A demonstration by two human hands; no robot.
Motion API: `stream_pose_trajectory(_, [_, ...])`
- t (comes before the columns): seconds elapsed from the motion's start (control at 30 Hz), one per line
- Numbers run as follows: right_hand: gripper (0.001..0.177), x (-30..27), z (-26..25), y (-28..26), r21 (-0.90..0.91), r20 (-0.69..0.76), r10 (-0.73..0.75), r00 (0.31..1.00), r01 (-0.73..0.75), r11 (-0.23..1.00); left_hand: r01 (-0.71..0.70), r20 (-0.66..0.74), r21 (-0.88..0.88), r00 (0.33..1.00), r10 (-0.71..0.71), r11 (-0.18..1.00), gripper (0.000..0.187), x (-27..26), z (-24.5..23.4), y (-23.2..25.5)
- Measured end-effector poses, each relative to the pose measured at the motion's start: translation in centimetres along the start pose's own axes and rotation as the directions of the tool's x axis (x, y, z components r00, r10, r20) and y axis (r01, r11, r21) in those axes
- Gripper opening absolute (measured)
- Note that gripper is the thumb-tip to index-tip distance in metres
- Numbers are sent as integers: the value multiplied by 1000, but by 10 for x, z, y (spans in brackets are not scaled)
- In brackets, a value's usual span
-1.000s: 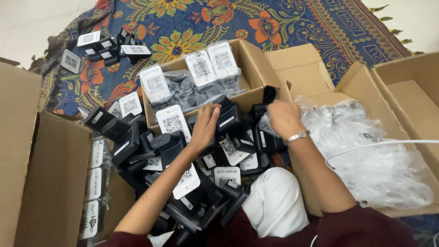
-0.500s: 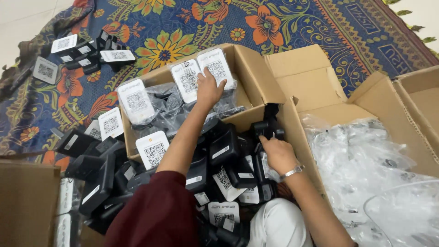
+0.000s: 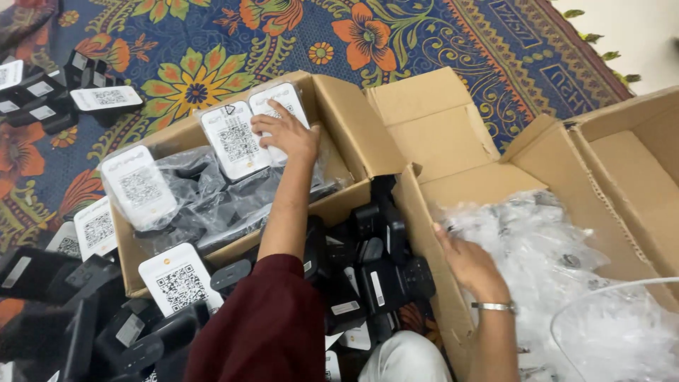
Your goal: The person sorts QR-coded electronic devices into different cardboard boxes.
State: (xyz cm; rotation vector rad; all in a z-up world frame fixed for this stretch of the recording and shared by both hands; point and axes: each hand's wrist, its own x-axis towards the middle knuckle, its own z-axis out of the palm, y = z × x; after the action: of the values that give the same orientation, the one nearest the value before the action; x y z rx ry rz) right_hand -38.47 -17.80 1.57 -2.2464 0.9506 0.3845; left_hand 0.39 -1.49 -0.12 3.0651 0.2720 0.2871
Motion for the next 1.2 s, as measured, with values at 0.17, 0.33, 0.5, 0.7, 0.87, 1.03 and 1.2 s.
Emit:
stream_pose_trajectory(0.17, [87, -7, 18, -10, 58, -70, 93, 993, -89, 994, -45, 119, -299, 989, 84, 953, 124, 19, -20, -32])
stream_pose_trajectory(0.33, [73, -21, 27, -17, 68, -340, -9, 940, 35, 997, -99, 89, -810, 953, 289, 578, 115, 53, -45, -91])
stream_pose_trajectory(0.5, [52, -59, 29, -12, -65, -523, -219, 824, 218, 974, 642, 529, -763, 547, 649, 81, 45, -41, -157, -168])
stream_pose_trajectory(0.7, [59, -189, 46, -52, 88, -757, -357, 547, 626, 775, 845, 601, -520, 467, 648, -126, 48, -206, -182, -298])
stream_pose_trajectory(0.87, [51, -229, 87, -72, 938, -252, -439, 862, 329, 108, 921, 626, -384, 309, 717, -61, 52, -303, -148, -373])
stream_pose_trajectory(1.03, [37, -215, 155, -72, 992, -81, -526, 846, 119, 40, 888, 765, -458, 369, 528, 45, 64, -352, -124, -423])
stream_pose_trajectory(1.2, [25, -237, 168, -85, 985, -168, -318, 933, 149, -82, 886, 615, -342, 464, 638, -314, 78, -381, -259, -416])
